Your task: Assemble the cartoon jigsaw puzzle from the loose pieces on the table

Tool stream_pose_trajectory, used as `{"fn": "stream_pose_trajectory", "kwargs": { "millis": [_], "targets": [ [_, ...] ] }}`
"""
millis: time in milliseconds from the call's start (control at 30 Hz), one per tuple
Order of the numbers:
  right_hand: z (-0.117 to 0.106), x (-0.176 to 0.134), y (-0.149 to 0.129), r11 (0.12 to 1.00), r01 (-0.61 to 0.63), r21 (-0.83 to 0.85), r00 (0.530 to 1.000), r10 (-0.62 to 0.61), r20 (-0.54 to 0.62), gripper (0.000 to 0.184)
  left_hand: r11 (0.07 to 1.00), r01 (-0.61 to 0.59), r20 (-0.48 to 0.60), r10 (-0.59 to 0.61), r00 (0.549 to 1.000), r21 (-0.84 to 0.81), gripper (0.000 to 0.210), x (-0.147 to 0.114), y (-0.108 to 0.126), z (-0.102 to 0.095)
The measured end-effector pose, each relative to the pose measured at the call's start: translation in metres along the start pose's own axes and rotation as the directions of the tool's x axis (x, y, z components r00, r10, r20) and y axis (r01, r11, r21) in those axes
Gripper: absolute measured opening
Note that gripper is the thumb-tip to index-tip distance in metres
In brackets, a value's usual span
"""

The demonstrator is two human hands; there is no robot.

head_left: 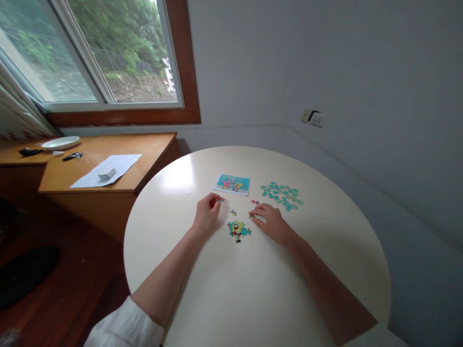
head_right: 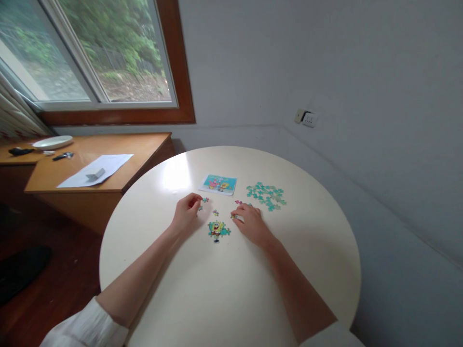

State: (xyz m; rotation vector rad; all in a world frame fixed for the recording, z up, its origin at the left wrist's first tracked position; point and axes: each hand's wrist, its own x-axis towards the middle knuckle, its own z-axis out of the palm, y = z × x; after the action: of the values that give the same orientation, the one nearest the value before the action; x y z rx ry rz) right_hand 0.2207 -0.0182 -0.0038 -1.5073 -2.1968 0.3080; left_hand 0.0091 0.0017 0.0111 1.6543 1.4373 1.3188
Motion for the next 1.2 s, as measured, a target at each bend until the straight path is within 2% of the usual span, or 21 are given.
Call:
{"fn": "stream_pose_trajectory", "kwargs": {
  "millis": [433, 533, 633, 700, 833, 967, 1067, 1200],
  "targets": [
    [-0.007, -0.001, -0.004, 0.998, -0.064, 0.017, 0.998, 0.064, 0.013, 0.012, 0.998, -0.030, 0.020, 0.029, 0.999, 0.056, 0.014, 0.004, -0.003, -0.006],
    [-0.007, -0.001, -0.005, 0.998, -0.060, 0.032, 0.998, 0.060, 0.002, 0.011, 0.995, -0.048, -0.013, 0.049, 0.999, 0.083, 0.012, 0.007, -0.002, -0.011],
    [-0.006, 0.000, -0.002, 0.997, -0.072, 0.039, 0.996, 0.074, -0.055, 0.012, 0.993, -0.052, -0.049, 0.058, 0.997, 0.108, 0.013, 0.010, -0.001, -0.016],
    [-0.006, 0.002, 0.002, 0.994, -0.108, 0.030, 0.985, 0.111, -0.134, 0.015, 0.991, -0.048, -0.064, 0.057, 0.996, 0.127, 0.014, 0.011, -0.001, -0.017],
    [-0.005, 0.003, 0.014, 0.973, -0.231, -0.016, 0.933, 0.217, -0.286, 0.021, 0.988, -0.041, -0.080, 0.053, 0.995, 0.152, 0.014, 0.011, -0.001, -0.017],
    [-0.003, 0.002, 0.019, 0.952, -0.296, -0.081, 0.924, 0.264, -0.279, 0.027, 0.989, -0.032, -0.085, 0.045, 0.995, 0.144, 0.015, 0.011, -0.004, -0.017],
    [-0.001, 0.001, 0.019, 0.951, -0.291, -0.102, 0.930, 0.257, -0.262, 0.031, 0.991, -0.022, -0.092, 0.034, 0.995, 0.133, 0.016, 0.010, -0.006, -0.016],
    [0.001, 0.001, 0.018, 0.962, -0.256, -0.092, 0.929, 0.219, -0.300, 0.034, 0.993, -0.021, -0.099, 0.033, 0.994, 0.119, 0.017, 0.010, -0.009, -0.016]
  ]
}}
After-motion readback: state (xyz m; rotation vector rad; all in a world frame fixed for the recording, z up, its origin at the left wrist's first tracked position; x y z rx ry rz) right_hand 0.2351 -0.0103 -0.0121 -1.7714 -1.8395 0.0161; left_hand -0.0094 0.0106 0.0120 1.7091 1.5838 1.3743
